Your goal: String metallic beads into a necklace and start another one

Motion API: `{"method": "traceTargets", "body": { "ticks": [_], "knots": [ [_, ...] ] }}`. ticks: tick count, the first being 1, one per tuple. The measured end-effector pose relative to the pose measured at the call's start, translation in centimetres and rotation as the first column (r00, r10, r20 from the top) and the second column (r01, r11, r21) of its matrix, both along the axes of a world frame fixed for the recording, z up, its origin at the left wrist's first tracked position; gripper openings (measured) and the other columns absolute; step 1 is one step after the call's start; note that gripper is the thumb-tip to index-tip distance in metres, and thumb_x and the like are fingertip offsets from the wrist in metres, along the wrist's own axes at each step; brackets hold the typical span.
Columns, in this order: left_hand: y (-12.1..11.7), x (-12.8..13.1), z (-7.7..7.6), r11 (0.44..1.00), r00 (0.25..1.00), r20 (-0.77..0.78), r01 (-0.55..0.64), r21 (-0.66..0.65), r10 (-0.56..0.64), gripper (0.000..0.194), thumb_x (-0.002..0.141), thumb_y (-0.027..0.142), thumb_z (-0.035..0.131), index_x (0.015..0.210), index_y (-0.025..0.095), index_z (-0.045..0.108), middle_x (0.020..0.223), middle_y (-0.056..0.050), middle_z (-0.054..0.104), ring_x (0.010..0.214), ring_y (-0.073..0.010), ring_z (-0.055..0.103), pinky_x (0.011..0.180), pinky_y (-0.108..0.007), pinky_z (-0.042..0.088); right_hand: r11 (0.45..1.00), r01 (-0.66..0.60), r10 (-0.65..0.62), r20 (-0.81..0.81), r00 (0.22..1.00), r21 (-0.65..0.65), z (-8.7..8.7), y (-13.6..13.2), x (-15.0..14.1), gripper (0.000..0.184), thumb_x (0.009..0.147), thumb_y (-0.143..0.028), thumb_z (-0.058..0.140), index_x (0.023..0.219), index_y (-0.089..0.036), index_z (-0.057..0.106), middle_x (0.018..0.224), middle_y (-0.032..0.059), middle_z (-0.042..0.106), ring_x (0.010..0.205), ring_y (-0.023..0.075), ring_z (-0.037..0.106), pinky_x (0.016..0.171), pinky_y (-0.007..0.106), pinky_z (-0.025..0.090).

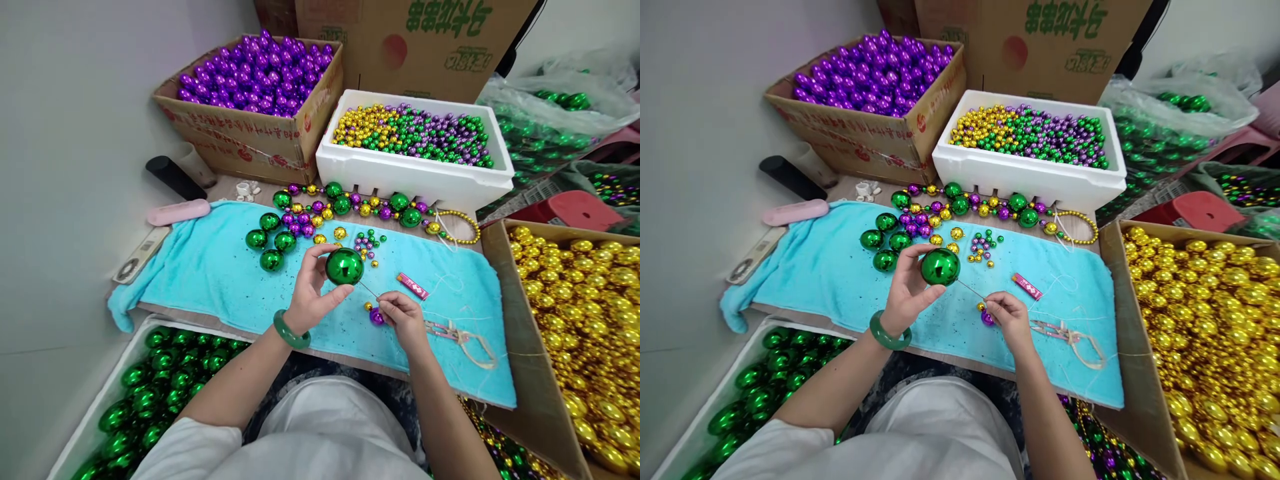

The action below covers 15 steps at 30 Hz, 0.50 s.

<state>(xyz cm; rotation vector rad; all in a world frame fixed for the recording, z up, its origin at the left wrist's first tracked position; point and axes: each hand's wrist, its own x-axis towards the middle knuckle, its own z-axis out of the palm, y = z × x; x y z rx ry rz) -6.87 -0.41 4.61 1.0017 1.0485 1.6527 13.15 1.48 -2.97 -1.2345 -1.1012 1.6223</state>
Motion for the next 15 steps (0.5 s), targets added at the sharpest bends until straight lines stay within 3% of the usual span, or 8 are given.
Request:
{"method": "traceTargets", "body": {
  "ticks": [5,15],
  "knots": [
    [-0.3,0.4,0.3,0.990,0.971,-0.198,-0.117,0.083,0.132,0.060,0.055,0.017,0.088,0.110,0.024,0.063,0.115,-0.007,0.055,0.106,-0.0233,0.055,0.088,-0.032,0.047,1.000,-0.007,0.007,-0.008,1.000,-0.003,-0.5,0.1,0.2,0.025,0.066,-0.040,0.076,0.072,-0.017,0.067,0.049,-0.0042,0.048,0.043,0.0071,0.036,0.041,0.021,0.026],
    [-1.0,0.6,0.8,1.000,0.987,-0.159,-0.005,-0.002,0.004,0.059,0.061,0.021,0.086,0.114,0.026,0.061,0.113,-0.006,0.057,0.094,-0.0202,0.057,0.081,-0.031,0.047,0.998,-0.054,0.055,-0.030,0.998,0.024,-1.4,0.6,0.7,0.027,0.066,-0.041,0.076,0.074,-0.017,0.067,0.051,-0.0033,0.054,0.041,0.0076,0.039,0.040,0.022,0.027]
  ]
}}
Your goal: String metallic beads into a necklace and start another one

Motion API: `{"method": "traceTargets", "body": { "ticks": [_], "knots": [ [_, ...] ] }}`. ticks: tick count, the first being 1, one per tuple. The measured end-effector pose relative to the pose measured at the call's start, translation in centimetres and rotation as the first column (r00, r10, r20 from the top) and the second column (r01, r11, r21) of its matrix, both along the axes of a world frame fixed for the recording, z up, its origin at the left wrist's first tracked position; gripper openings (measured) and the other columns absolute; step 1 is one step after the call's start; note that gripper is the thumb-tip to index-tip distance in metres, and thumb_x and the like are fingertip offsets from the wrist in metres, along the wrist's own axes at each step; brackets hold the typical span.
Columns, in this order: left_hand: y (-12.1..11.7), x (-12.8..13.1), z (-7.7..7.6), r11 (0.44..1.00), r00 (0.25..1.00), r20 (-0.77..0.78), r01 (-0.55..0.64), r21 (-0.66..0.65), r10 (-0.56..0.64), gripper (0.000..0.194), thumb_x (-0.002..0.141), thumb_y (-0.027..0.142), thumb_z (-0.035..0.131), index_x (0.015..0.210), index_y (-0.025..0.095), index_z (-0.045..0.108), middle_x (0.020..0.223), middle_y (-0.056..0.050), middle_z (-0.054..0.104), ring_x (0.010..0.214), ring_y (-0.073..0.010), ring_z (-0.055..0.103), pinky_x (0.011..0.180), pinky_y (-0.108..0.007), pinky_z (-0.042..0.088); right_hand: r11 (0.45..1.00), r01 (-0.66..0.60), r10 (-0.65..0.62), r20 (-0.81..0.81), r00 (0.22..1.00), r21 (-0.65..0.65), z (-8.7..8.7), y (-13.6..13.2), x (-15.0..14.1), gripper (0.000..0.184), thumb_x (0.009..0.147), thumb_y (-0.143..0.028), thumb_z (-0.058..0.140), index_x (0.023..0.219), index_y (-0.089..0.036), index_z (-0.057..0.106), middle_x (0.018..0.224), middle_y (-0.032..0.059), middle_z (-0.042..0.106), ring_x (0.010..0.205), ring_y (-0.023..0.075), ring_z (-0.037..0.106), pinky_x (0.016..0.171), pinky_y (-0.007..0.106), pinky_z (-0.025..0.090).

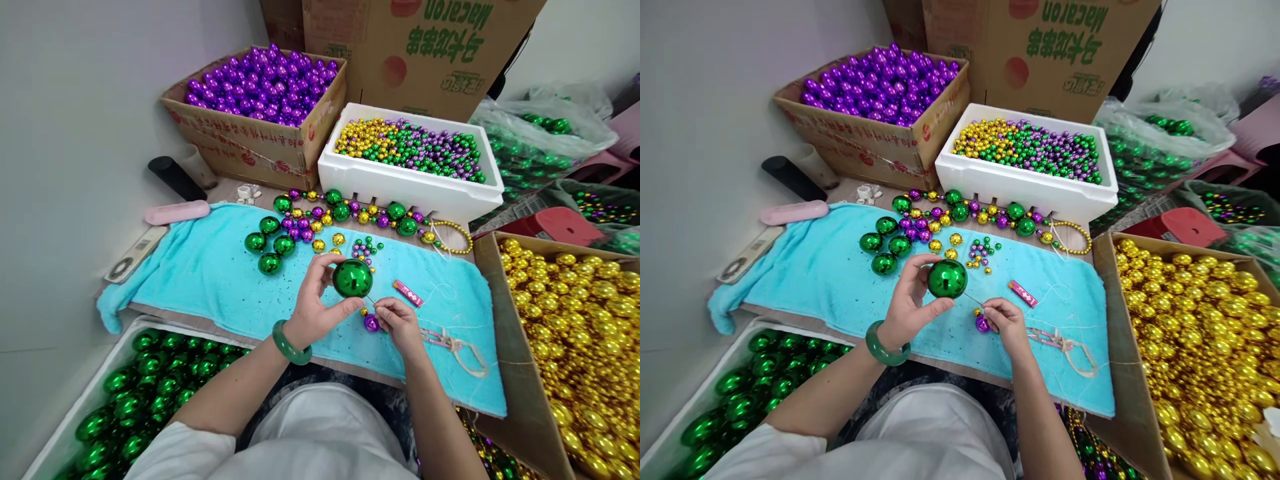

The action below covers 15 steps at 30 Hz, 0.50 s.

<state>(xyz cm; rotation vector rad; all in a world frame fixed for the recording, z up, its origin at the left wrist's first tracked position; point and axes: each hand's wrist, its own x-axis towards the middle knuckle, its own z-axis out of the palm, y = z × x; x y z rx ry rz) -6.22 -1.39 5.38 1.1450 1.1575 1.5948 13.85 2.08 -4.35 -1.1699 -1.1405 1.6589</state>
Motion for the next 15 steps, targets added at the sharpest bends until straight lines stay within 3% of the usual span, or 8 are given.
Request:
{"method": "traceTargets", "body": {
  "ticks": [5,15],
  "knots": [
    [0.10,-0.03,0.08,0.998,1.000,0.015,0.003,-0.060,-0.002,0.057,0.065,0.024,0.084,0.115,0.026,0.057,0.114,-0.006,0.059,0.089,-0.0186,0.060,0.079,-0.030,0.049,1.000,0.006,-0.006,-0.028,1.000,-0.004,0.28,-0.05,-0.24,0.027,0.066,-0.040,0.076,0.074,-0.017,0.067,0.049,-0.0041,0.053,0.040,0.0074,0.038,0.040,0.022,0.026],
    [0.40,0.13,0.69,0.999,0.988,0.152,0.045,-0.027,-0.041,0.050,0.068,0.024,0.082,0.111,0.026,0.056,0.111,-0.005,0.060,0.097,-0.0189,0.062,0.084,-0.029,0.051,1.000,-0.020,0.018,-0.052,0.998,-0.022,0.28,-0.41,-0.56,0.023,0.070,-0.037,0.075,0.075,-0.016,0.067,0.051,-0.0035,0.053,0.042,0.0068,0.038,0.041,0.021,0.026]
  ]
}}
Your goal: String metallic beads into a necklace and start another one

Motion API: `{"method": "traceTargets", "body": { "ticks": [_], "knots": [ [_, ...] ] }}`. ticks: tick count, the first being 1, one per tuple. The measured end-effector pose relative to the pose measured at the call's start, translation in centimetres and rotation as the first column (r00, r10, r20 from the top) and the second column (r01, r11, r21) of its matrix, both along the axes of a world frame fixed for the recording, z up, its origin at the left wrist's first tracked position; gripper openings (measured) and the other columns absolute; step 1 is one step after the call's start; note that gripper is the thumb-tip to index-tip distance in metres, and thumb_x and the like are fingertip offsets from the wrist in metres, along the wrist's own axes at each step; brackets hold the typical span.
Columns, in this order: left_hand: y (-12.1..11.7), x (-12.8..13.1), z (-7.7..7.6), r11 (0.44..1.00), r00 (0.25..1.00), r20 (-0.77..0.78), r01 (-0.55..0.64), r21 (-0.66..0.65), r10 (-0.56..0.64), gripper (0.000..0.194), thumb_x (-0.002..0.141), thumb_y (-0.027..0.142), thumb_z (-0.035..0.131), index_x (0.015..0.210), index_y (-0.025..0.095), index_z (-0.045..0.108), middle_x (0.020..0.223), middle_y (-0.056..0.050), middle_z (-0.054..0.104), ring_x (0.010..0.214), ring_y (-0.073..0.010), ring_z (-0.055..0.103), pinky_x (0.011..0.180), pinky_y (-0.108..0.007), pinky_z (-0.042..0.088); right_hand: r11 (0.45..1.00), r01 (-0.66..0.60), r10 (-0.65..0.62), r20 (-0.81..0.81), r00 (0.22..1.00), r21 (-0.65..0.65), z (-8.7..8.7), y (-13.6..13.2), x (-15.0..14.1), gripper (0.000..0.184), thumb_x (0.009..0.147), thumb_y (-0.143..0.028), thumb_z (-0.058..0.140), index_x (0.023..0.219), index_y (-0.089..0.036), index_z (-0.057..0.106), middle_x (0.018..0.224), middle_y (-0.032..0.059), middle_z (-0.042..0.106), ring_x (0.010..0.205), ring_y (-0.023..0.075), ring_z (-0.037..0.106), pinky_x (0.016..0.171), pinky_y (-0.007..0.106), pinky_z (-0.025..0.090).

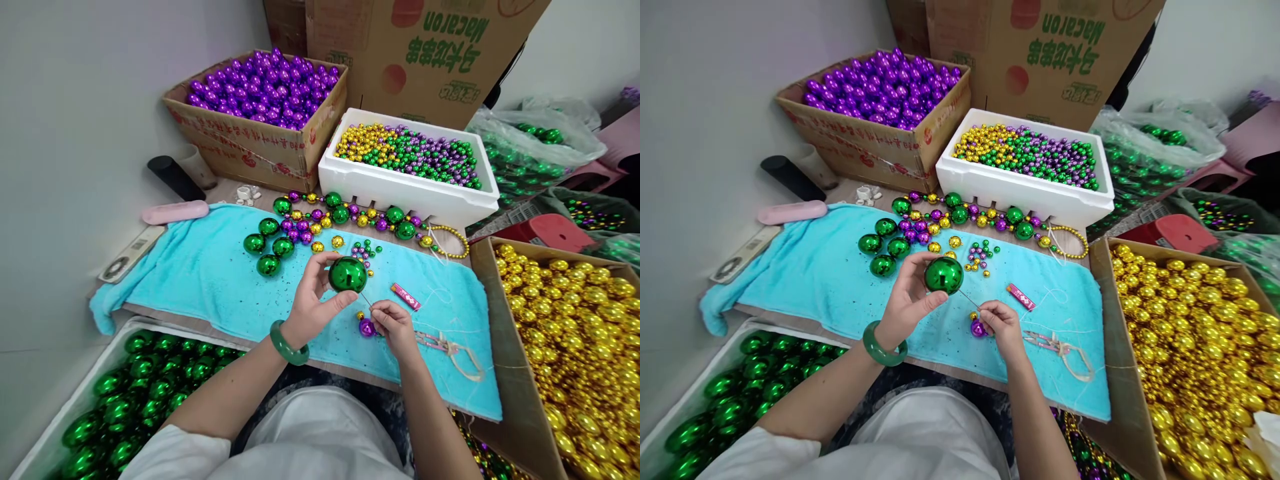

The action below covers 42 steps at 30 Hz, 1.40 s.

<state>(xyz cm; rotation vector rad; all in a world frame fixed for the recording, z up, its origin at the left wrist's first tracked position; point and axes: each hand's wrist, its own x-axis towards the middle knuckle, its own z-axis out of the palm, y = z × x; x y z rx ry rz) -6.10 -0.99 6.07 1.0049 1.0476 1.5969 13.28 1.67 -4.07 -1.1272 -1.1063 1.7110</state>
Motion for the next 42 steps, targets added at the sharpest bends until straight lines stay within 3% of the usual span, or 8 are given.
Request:
{"method": "traceTargets", "body": {
  "ticks": [6,10,17,22,27,31,37,42],
  "knots": [
    [-0.4,0.6,0.1,0.996,0.981,-0.176,-0.065,0.059,0.075,0.061,0.061,0.023,0.086,0.113,0.025,0.054,0.112,-0.005,0.054,0.097,-0.0184,0.060,0.081,-0.028,0.052,0.999,0.025,-0.025,-0.017,1.000,0.020,-0.1,0.3,-0.1,0.022,0.068,-0.036,0.077,0.074,-0.017,0.068,0.049,-0.0038,0.054,0.041,0.0070,0.040,0.040,0.021,0.027],
    [-0.1,1.1,0.2,0.998,0.998,-0.027,0.057,0.036,-0.056,0.059,0.067,0.028,0.082,0.116,0.026,0.049,0.106,-0.003,0.057,0.091,-0.0157,0.061,0.077,-0.028,0.053,0.999,0.035,-0.037,-0.079,0.996,-0.016,0.1,0.4,-0.3,0.022,0.065,-0.036,0.079,0.071,-0.017,0.068,0.049,-0.0032,0.055,0.040,0.0073,0.041,0.039,0.020,0.029],
    [0.5,2.0,-0.4,0.996,0.995,0.084,0.058,-0.070,-0.052,0.057,0.065,0.034,0.084,0.108,0.024,0.048,0.108,-0.004,0.057,0.092,-0.0163,0.060,0.080,-0.029,0.051,0.999,0.027,-0.030,-0.127,0.991,-0.024,1.2,0.0,-1.0,0.023,0.066,-0.036,0.079,0.074,-0.017,0.068,0.050,-0.0024,0.056,0.040,0.0069,0.040,0.038,0.019,0.028],
    [0.4,1.9,-2.0,0.964,0.965,-0.149,0.185,-0.193,-0.215,0.062,0.066,0.038,0.083,0.117,0.023,0.050,0.116,-0.007,0.059,0.100,-0.0206,0.059,0.080,-0.030,0.050,0.995,0.091,-0.096,-0.125,0.988,-0.043,2.5,0.0,-1.5,0.027,0.064,-0.037,0.080,0.067,-0.018,0.061,0.049,-0.0041,0.053,0.039,0.0057,0.038,0.037,0.018,0.026],
    [2.5,-1.8,-4.7,0.993,0.804,-0.593,-0.046,-0.112,-0.029,0.027,0.089,0.040,0.055,0.104,0.020,0.065,0.113,-0.010,0.060,0.102,-0.0207,0.059,0.075,-0.029,0.050,0.982,0.180,-0.182,-0.035,0.983,-0.065,3.1,0.3,-1.1,0.028,0.063,-0.037,0.079,0.069,-0.018,0.059,0.052,-0.0028,0.056,0.042,0.0064,0.041,0.037,0.017,0.026],
    [5.0,-4.7,-6.9,0.971,0.586,-0.806,-0.230,-0.065,0.085,0.023,0.085,0.032,0.057,0.098,0.016,0.067,0.101,-0.009,0.061,0.082,-0.0185,0.060,0.068,-0.030,0.050,0.974,0.212,-0.216,-0.051,0.975,-0.080,2.9,0.2,-0.6,0.027,0.062,-0.036,0.078,0.069,-0.018,0.058,0.052,-0.0033,0.055,0.042,0.0063,0.041,0.038,0.017,0.026],
    [6.4,-5.2,-7.6,0.977,0.452,-0.889,-0.213,-0.025,0.075,0.021,0.087,0.030,0.055,0.097,0.016,0.066,0.098,-0.007,0.064,0.072,-0.0167,0.060,0.078,-0.033,0.052,0.950,0.301,-0.306,-0.069,0.949,-0.083,3.0,0.3,1.3,0.029,0.060,-0.035,0.079,0.067,-0.019,0.056,0.051,-0.0034,0.055,0.043,0.0066,0.042,0.039,0.017,0.028],
    [6.6,-3.1,-8.0,0.993,0.319,-0.948,-0.114,-0.022,0.015,0.021,0.090,0.025,0.051,0.099,0.015,0.067,0.099,-0.009,0.066,0.087,-0.0211,0.063,0.086,-0.034,0.051,0.914,0.398,-0.404,-0.080,0.911,-0.079,2.8,0.6,2.9,0.029,0.059,-0.034,0.080,0.068,-0.019,0.057,0.052,-0.0032,0.056,0.044,0.0065,0.043,0.040,0.017,0.028]
  ]
}}
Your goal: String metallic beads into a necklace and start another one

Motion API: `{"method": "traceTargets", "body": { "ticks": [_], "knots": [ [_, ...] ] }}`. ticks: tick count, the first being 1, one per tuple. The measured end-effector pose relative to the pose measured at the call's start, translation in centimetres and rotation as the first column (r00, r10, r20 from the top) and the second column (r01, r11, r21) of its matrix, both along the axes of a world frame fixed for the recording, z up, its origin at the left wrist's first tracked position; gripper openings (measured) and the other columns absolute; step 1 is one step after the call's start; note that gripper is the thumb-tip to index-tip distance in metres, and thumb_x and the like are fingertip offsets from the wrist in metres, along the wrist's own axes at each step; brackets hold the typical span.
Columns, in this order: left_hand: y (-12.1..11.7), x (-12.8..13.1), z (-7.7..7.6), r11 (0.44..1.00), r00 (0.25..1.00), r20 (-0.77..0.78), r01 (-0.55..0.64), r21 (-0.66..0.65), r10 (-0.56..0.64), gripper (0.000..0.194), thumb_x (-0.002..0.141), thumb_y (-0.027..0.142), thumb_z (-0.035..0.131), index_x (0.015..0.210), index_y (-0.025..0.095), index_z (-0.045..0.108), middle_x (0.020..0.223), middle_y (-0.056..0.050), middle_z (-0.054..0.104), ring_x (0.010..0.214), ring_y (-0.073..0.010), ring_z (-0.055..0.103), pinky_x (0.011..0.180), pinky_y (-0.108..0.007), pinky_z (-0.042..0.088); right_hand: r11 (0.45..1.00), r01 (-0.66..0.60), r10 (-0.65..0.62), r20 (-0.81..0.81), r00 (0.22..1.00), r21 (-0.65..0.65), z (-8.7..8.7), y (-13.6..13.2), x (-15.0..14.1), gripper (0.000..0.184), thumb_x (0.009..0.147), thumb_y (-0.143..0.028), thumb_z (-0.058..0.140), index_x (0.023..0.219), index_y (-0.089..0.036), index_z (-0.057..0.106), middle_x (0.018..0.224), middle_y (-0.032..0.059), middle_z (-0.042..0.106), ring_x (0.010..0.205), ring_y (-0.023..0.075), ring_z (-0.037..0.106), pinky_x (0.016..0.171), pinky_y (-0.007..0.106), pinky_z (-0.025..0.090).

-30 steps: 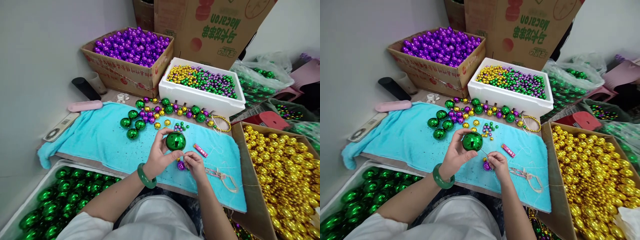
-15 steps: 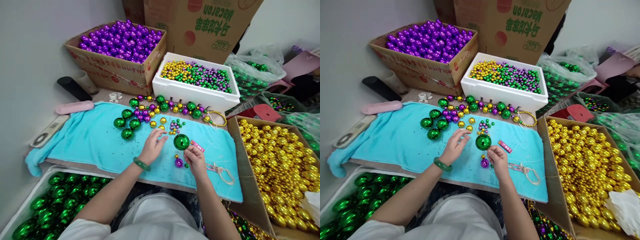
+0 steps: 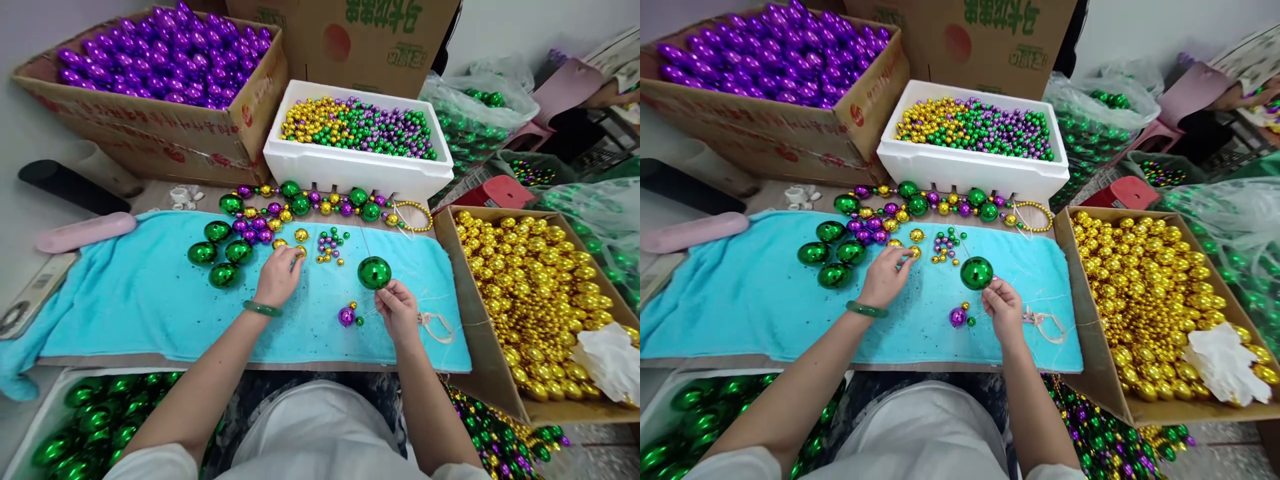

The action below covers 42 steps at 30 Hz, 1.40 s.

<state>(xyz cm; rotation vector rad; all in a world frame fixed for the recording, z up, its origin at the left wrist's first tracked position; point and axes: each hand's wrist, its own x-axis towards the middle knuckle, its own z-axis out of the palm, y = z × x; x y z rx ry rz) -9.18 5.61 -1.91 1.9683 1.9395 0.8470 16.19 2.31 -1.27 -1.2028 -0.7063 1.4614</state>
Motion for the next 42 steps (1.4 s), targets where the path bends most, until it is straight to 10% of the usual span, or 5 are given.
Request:
{"method": "traceTargets", "body": {
  "ticks": [21,27,30,34,42],
  "knots": [
    [5.8,5.9,0.2,0.924,0.949,-0.303,-0.043,-0.381,-0.081,0.028,0.090,0.019,0.044,0.111,0.013,0.063,0.104,-0.020,0.067,0.092,-0.0295,0.066,0.076,-0.039,0.050,0.999,-0.026,0.025,0.031,0.999,0.023,-0.9,0.2,0.5,0.031,0.065,-0.040,0.078,0.071,-0.020,0.055,0.055,-0.0033,0.054,0.046,0.0074,0.042,0.041,0.019,0.028],
    [4.7,4.6,0.7,0.982,0.975,0.220,0.003,-0.189,0.039,0.023,0.085,0.017,0.053,0.103,0.015,0.068,0.105,-0.014,0.067,0.099,-0.0263,0.063,0.088,-0.040,0.049,0.998,-0.055,0.052,0.075,0.996,0.028,-1.4,0.0,0.5,0.026,0.067,-0.039,0.077,0.071,-0.019,0.060,0.055,-0.0022,0.056,0.046,0.0080,0.043,0.041,0.020,0.029],
    [3.7,3.1,2.4,0.970,0.545,0.824,0.073,-0.231,0.155,0.022,0.085,0.025,0.059,0.103,0.017,0.068,0.098,-0.008,0.069,0.084,-0.0171,0.065,0.073,-0.029,0.052,0.995,-0.095,0.090,0.125,0.988,0.036,-1.3,-0.4,0.0,0.022,0.067,-0.036,0.076,0.069,-0.018,0.063,0.052,-0.0023,0.054,0.045,0.0080,0.041,0.042,0.021,0.029],
    [2.0,1.6,4.8,0.948,-0.011,0.970,0.215,-0.234,0.241,0.020,0.083,0.025,0.065,0.101,0.016,0.069,0.088,-0.005,0.069,0.073,-0.0101,0.064,0.063,-0.020,0.050,0.990,-0.135,0.130,0.154,0.979,0.025,-0.9,-0.8,-0.9,0.019,0.066,-0.034,0.075,0.067,-0.018,0.066,0.051,-0.0020,0.053,0.045,0.0086,0.041,0.043,0.022,0.029],
    [0.8,0.8,5.3,0.968,-0.095,0.968,0.122,-0.221,0.233,0.015,0.079,0.018,0.069,0.094,0.016,0.069,0.084,-0.003,0.067,0.070,-0.0075,0.063,0.062,-0.017,0.051,0.986,-0.159,0.147,0.187,0.971,0.049,-0.1,-1.1,-1.9,0.016,0.065,-0.033,0.075,0.065,-0.018,0.067,0.050,-0.0023,0.051,0.045,0.0087,0.039,0.043,0.023,0.026]
  ]
}}
